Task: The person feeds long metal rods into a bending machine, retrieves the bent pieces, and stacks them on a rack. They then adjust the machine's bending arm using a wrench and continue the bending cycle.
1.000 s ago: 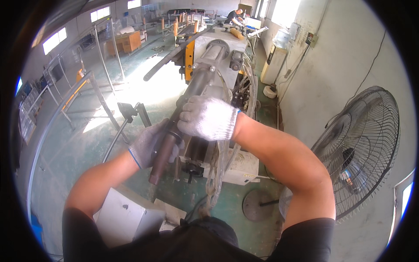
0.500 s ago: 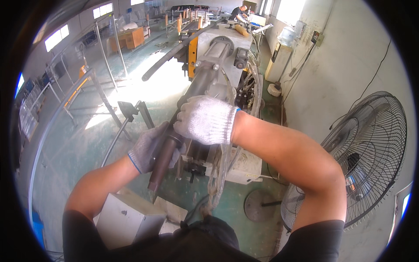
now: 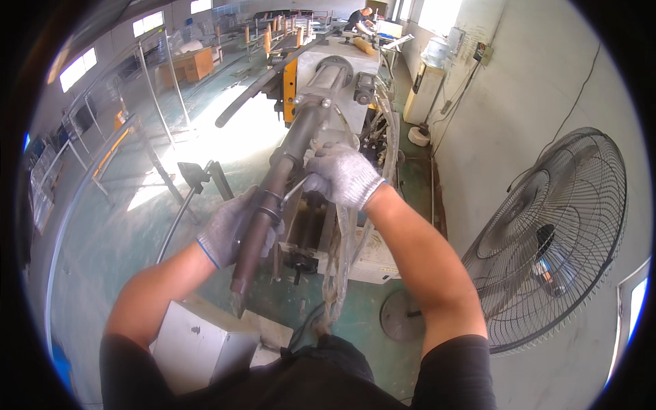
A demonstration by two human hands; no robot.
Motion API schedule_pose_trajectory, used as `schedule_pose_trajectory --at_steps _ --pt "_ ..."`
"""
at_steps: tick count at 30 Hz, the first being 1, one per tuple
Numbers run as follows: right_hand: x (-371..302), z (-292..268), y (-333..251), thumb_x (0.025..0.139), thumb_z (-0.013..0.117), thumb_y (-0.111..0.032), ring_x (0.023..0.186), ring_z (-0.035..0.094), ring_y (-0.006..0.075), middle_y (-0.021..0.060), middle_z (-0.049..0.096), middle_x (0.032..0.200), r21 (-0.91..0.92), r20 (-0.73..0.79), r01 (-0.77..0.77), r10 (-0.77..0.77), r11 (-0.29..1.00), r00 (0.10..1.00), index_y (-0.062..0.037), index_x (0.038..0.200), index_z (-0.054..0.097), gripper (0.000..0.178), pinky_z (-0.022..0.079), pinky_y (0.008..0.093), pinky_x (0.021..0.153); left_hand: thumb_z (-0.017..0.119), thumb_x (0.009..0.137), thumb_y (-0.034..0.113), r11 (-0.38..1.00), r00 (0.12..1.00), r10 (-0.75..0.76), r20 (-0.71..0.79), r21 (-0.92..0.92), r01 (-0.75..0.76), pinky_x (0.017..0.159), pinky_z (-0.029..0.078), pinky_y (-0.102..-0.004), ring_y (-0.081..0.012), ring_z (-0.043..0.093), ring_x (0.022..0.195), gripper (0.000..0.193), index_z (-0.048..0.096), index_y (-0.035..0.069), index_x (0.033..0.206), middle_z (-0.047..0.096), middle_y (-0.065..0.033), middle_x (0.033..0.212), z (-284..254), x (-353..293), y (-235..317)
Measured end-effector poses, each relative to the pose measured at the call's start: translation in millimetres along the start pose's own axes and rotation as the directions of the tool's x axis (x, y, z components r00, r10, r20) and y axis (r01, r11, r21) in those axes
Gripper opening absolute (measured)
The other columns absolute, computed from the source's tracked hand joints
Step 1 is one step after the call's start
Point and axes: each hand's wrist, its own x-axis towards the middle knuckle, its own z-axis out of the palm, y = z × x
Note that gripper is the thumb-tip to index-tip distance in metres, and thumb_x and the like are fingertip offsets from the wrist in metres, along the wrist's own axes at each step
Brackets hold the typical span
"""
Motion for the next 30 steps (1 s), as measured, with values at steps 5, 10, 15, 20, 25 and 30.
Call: schedule_pose_trajectory --at_steps 5,10,15,20,25,30 --pt "-9 -6 -32 0.095 0.085 -0.027 0.097 0.073 0.0428 0.0148 0.076 0.095 -0.07 -0.061 -0.143 0.139 0.987 0.988 -0.0089 0.103 0.082 0.02 0.057 0.0534 0.091 0.047 0.122 0.064 0.991 0.999 0.05 -0.02 0.122 -0.047 0.065 0.065 -0.0432 -0.0284 0.075 0.074 0.061 0.069 0.008 0.132 0.077 -0.0139 0.096 2 -1 1" --pt "-44 -15 -147 0.109 0.075 -0.029 0.089 0.074 0.0489 0.0234 0.077 0.091 -0.198 -0.162 -0.677 0.658 0.709 0.736 -0.0086 0.102 0.082 0.023 0.059 0.0602 0.084 0.044 0.123 0.061 0.983 0.996 0.095 0.0 0.155 -0.094 0.062 0.064 -0.0393 -0.0248 0.073 0.071 0.056 0.069 0.011 0.127 0.076 -0.0116 0.093 2 -2 -2" --pt "-45 -30 -180 0.109 0.074 -0.027 0.093 0.076 0.0484 0.0245 0.077 0.095 -0.193 -0.081 -0.738 0.739 0.646 0.668 -0.0088 0.107 0.081 0.02 0.06 0.0595 0.082 0.045 0.123 0.06 0.968 0.991 0.135 0.009 0.211 -0.133 0.061 0.064 -0.0401 -0.0238 0.074 0.07 0.054 0.068 0.011 0.127 0.076 -0.0109 0.094 3 -1 -2" --pt "-15 -16 -162 0.103 0.078 -0.015 0.09 0.078 0.0451 0.0187 0.08 0.096 0.06 -0.237 -0.494 0.493 0.868 0.837 -0.009 0.113 0.084 0.013 0.063 0.0555 0.082 0.046 0.123 0.06 0.995 0.999 0.043 -0.003 0.086 -0.043 0.061 0.064 -0.0402 -0.0256 0.074 0.07 0.053 0.067 0.011 0.129 0.076 -0.013 0.095 2 0 -2" --pt "-9 -2 -130 0.097 0.081 -0.009 0.089 0.079 0.0447 0.0171 0.08 0.096 0.073 -0.175 -0.403 0.41 0.912 0.895 -0.0082 0.107 0.084 0.011 0.064 0.0515 0.08 0.047 0.122 0.061 0.987 0.997 0.081 0.002 0.142 -0.081 0.063 0.064 -0.0415 -0.0272 0.074 0.071 0.055 0.067 0.01 0.131 0.076 -0.0139 0.096 2 -3 -1" --pt "-9 -6 -120 0.092 0.079 -0.002 0.088 0.081 0.0414 0.0185 0.08 0.091 0.076 -0.257 -0.35 0.358 0.934 0.898 -0.0081 0.102 0.084 0.012 0.066 0.0502 0.081 0.048 0.122 0.062 0.993 0.998 0.055 0.006 0.105 -0.055 0.063 0.064 -0.0423 -0.0278 0.075 0.072 0.057 0.067 0.009 0.134 0.077 -0.0145 0.097 3 -2 0"
